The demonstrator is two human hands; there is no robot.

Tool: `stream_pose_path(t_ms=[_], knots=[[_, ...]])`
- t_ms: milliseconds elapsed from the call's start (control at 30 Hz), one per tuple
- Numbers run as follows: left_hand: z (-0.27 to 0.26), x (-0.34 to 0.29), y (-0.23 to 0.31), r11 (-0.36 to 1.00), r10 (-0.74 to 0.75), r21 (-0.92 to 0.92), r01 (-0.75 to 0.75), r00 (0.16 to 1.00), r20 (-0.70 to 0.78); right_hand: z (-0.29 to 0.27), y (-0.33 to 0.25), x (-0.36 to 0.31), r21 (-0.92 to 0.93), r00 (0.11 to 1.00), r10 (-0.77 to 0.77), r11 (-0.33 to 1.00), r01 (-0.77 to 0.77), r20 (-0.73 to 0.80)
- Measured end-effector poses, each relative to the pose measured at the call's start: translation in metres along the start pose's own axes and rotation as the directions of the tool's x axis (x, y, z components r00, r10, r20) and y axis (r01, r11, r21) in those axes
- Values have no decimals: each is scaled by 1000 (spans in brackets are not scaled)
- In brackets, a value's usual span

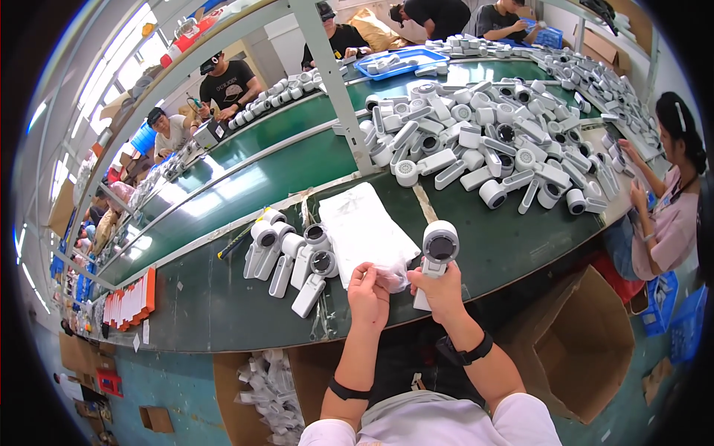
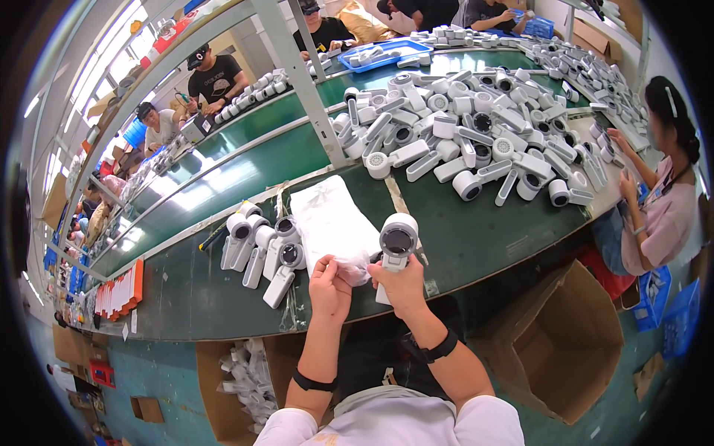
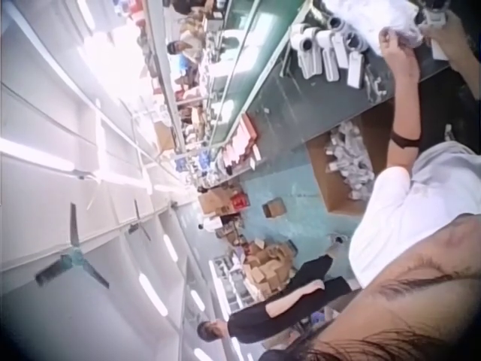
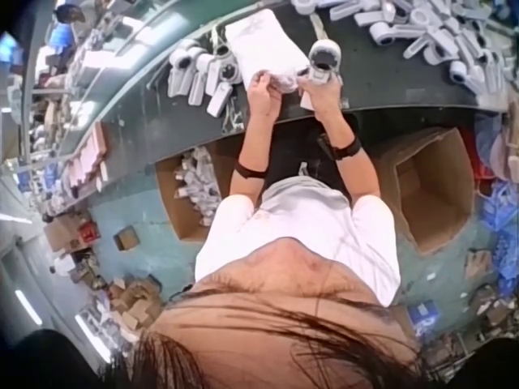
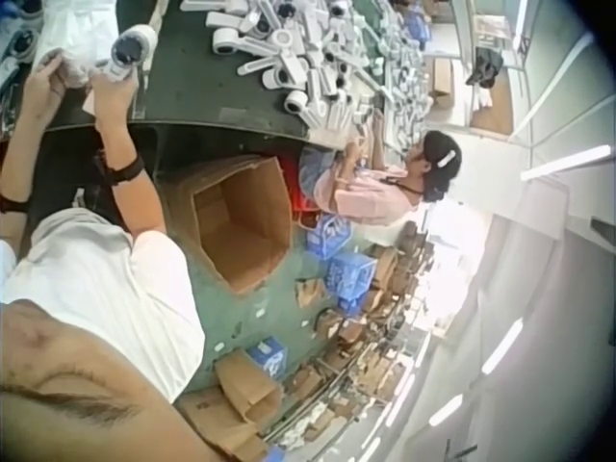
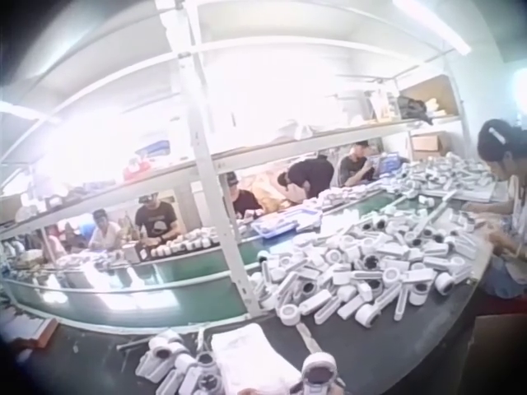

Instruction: The person picks up a fan from the table, slides it into a plastic bag, and places the bagged fan back onto the table, repeating this process several times. Finally, the person gathers the bagged fans and places them into a cardboard box.

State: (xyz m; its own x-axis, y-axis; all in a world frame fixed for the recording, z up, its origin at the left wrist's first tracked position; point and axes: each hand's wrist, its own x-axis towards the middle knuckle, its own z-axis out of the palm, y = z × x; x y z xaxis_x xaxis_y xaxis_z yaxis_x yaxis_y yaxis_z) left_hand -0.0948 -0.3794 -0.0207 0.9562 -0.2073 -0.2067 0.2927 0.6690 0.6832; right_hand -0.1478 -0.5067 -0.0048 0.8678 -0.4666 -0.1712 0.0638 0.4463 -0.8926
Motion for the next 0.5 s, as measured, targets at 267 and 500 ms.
stream_pose_path(t_ms=[267, 500], knots=[[8, -3, 6, 1000, -2, 16, 2, 1000, 10, -3, 4, 1, -11, 994, -90, 996, 90, -58], [5, 3, -4, 984, 60, 167, -60, 998, 4, -28, -1, -2, -206, 964, -229, 958, 199, -132]])
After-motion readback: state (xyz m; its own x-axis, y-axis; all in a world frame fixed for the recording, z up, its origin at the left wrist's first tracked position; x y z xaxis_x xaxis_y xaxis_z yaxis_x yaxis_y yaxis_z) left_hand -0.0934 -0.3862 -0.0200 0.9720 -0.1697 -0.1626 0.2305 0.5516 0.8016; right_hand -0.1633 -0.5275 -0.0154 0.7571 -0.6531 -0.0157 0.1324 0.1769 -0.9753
